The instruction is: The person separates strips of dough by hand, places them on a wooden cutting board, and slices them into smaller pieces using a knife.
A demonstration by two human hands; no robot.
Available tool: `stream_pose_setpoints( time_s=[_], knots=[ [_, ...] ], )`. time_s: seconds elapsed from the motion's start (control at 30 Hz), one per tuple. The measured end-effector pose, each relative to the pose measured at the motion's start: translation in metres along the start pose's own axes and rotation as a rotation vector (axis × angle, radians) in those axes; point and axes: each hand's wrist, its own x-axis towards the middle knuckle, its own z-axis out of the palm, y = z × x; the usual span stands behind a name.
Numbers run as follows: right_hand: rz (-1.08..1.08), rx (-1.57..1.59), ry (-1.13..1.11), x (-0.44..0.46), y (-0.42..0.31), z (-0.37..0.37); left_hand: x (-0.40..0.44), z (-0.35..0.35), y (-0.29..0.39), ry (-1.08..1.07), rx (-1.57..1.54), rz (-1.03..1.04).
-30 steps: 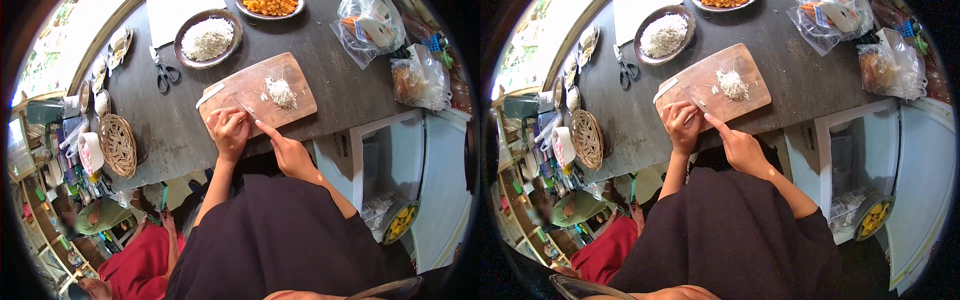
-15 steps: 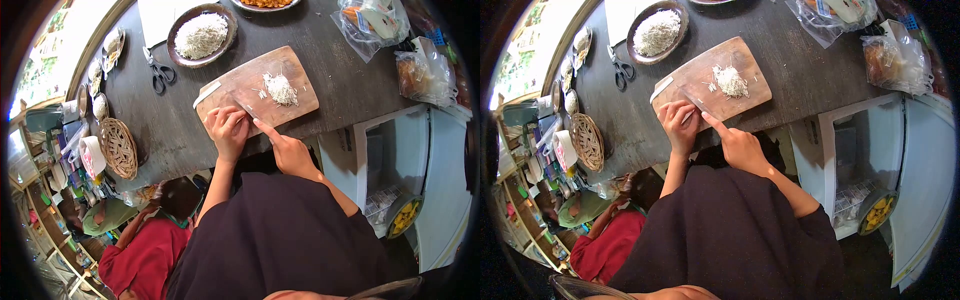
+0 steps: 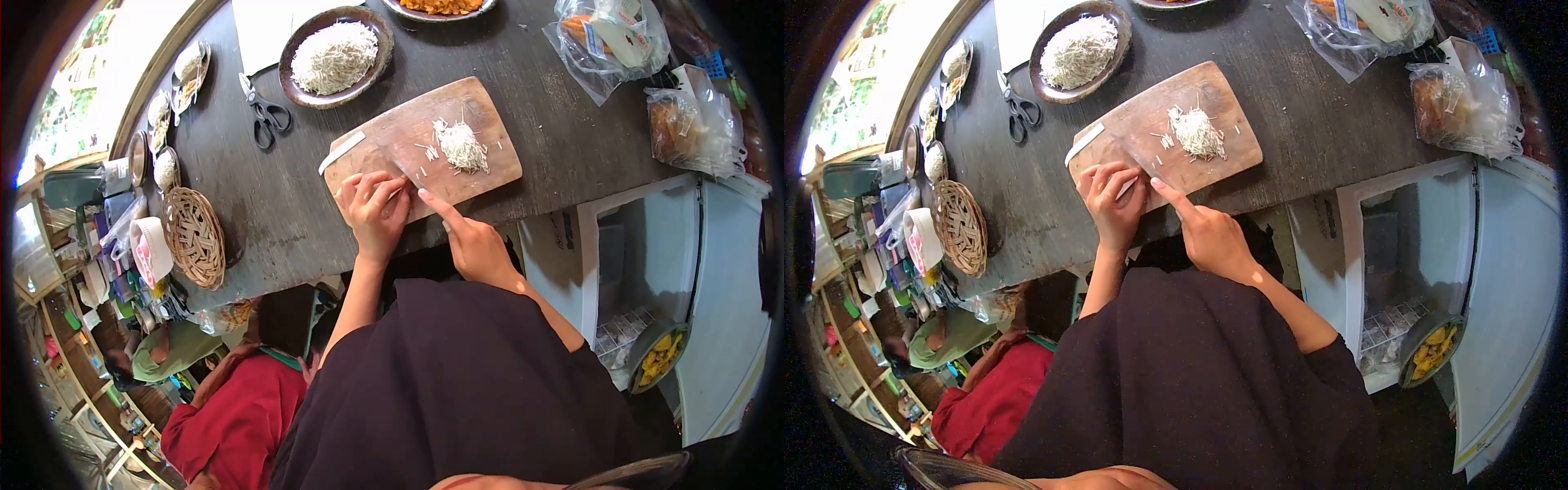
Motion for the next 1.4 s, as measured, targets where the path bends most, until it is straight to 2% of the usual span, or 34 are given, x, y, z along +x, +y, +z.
stream_pose_setpoints(
  time_s=[0.53,0.73,0.8,1.1,1.4],
  knots=[
    [0.012,0.017,-0.006,0.001,-0.002,0.001,0.002,-0.003,0.004,-0.006,0.024,0.003],
    [0.020,-0.064,-0.001,0.004,-0.007,0.004,0.002,-0.003,0.005,0.007,0.009,0.005],
    [0.074,-0.031,-0.019,0.007,-0.012,0.001,0.002,-0.004,0.004,0.011,0.014,0.015],
    [-0.035,0.031,0.042,0.002,0.004,0.007,-0.001,0.000,-0.001,0.006,-0.040,0.007],
    [-0.028,0.006,0.016,-0.002,0.000,0.005,-0.001,0.000,-0.001,0.027,-0.064,0.019]
  ],
)
